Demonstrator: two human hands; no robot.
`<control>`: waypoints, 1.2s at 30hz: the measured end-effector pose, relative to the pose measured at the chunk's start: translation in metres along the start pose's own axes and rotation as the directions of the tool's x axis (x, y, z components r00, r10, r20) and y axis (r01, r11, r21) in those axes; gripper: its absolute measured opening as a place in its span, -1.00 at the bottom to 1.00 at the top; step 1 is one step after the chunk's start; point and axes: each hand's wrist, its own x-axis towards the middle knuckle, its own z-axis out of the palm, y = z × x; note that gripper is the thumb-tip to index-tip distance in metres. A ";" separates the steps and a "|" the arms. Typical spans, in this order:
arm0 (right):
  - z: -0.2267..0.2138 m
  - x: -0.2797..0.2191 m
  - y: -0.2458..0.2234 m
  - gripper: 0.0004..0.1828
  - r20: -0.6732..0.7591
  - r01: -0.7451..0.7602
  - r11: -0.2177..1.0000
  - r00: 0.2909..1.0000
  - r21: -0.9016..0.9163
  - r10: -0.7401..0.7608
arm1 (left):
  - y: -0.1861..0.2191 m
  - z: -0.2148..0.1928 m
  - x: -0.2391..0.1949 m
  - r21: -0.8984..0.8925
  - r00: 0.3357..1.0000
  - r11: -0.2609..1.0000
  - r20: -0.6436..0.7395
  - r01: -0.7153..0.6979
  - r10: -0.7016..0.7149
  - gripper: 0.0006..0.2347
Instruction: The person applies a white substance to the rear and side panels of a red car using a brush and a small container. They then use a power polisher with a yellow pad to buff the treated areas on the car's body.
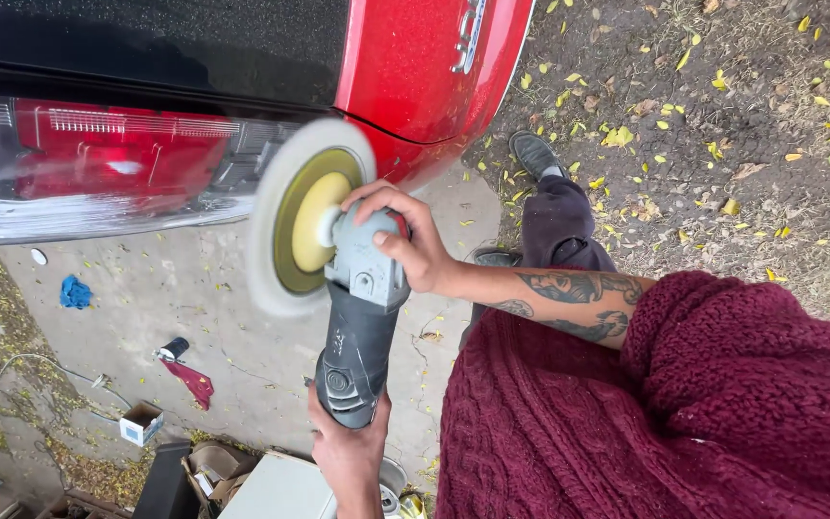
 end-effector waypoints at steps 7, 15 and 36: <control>0.046 0.014 -0.030 -0.60 0.080 0.071 0.995 0.995 -0.064 -0.066 | -0.027 -0.009 -0.009 -0.181 0.991 0.983 -0.135 -0.036 0.012 -0.10; 0.081 0.025 -0.050 -0.66 0.240 0.162 0.986 0.960 -0.047 -0.146 | -0.035 -0.020 -0.011 -0.254 0.941 0.952 -0.329 -0.171 0.081 -0.12; -0.018 0.027 -0.035 -0.26 -0.008 0.027 1.000 1.000 -0.008 -0.027 | 0.022 -0.020 0.006 0.068 0.968 0.976 -0.132 -0.205 0.213 -0.13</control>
